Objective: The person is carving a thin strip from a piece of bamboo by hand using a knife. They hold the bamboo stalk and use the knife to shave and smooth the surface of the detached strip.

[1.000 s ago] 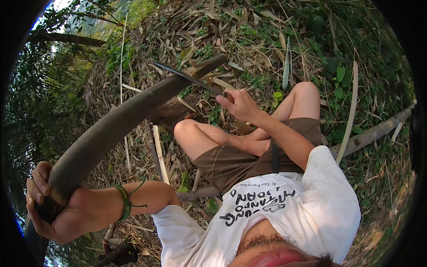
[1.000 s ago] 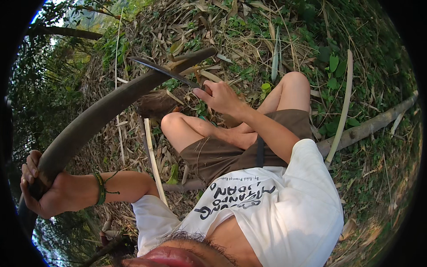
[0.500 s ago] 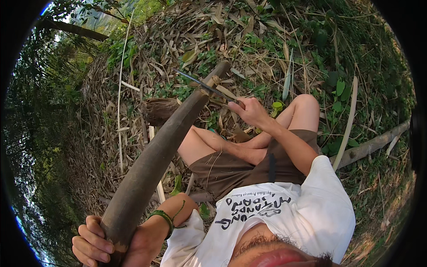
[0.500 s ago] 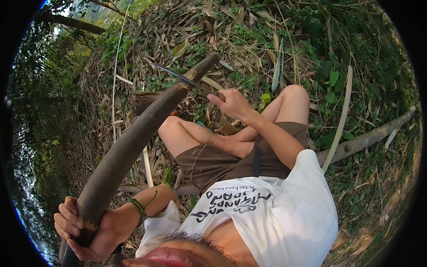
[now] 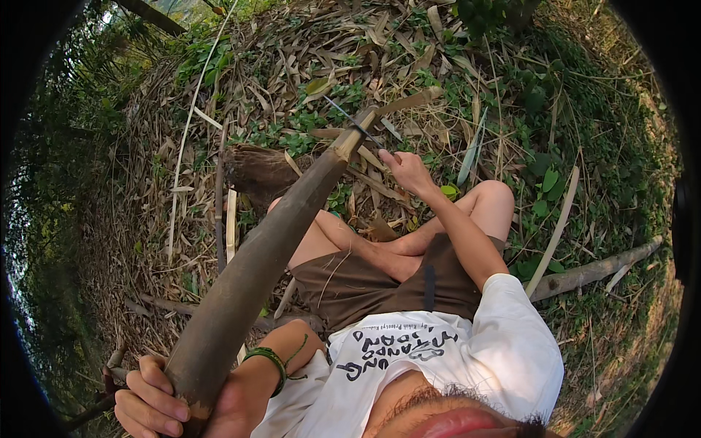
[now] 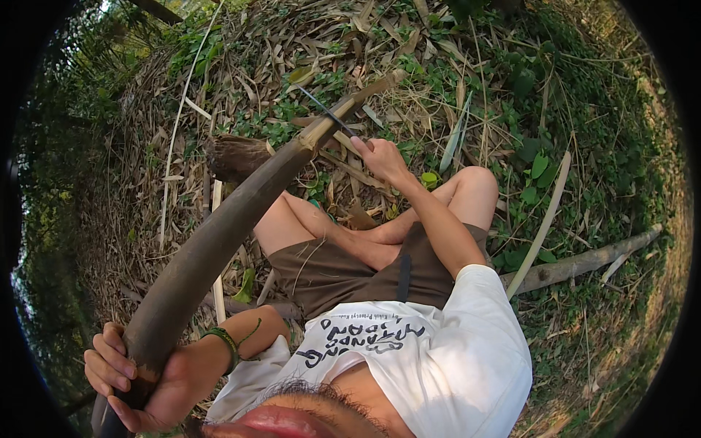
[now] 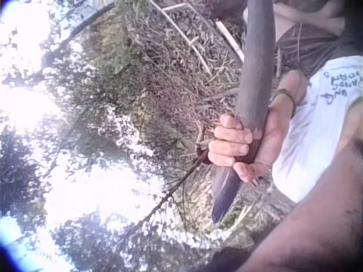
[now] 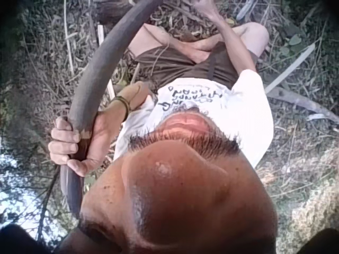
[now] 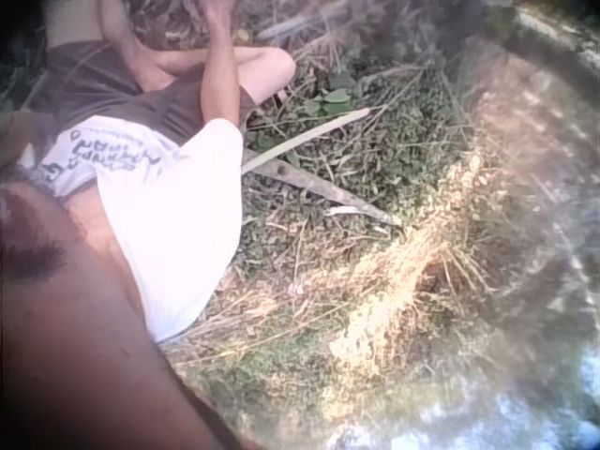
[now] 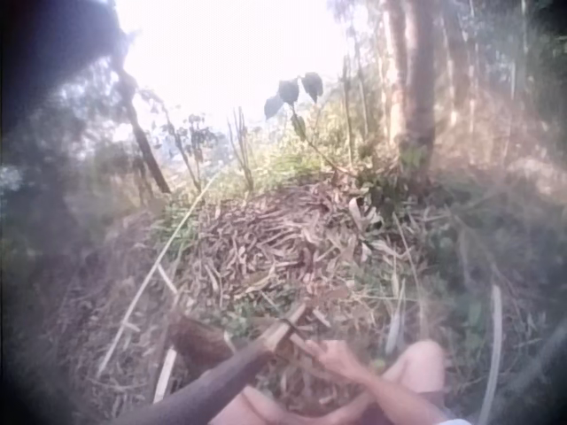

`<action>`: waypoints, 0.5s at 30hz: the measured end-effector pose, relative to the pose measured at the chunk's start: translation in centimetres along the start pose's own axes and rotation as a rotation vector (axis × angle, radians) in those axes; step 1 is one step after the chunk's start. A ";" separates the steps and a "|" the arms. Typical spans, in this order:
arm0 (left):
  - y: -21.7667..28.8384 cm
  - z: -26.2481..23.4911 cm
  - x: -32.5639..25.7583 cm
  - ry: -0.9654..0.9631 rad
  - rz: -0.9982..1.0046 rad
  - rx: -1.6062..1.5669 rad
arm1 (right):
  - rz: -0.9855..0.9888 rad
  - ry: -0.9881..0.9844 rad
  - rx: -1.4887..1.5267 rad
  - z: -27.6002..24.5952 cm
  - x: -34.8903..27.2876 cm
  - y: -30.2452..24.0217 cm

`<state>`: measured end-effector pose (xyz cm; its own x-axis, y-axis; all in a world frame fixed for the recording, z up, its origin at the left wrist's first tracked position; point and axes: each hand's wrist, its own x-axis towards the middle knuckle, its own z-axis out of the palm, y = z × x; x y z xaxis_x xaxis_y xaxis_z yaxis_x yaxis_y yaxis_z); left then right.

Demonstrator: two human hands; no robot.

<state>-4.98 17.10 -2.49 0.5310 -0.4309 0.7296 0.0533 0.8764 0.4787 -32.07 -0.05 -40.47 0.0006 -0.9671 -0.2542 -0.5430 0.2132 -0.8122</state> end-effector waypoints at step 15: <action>-1.3 1.2 0.0 0.024 0.077 0.020 | 0.325 0.068 0.108 2.3 1.8 4.2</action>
<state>-6.09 15.73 -2.55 0.5531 -0.3570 0.7527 -0.0051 0.9021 0.4315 -32.44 -0.54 -45.56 -0.2159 -0.8525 -0.4760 -0.4140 0.5215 -0.7461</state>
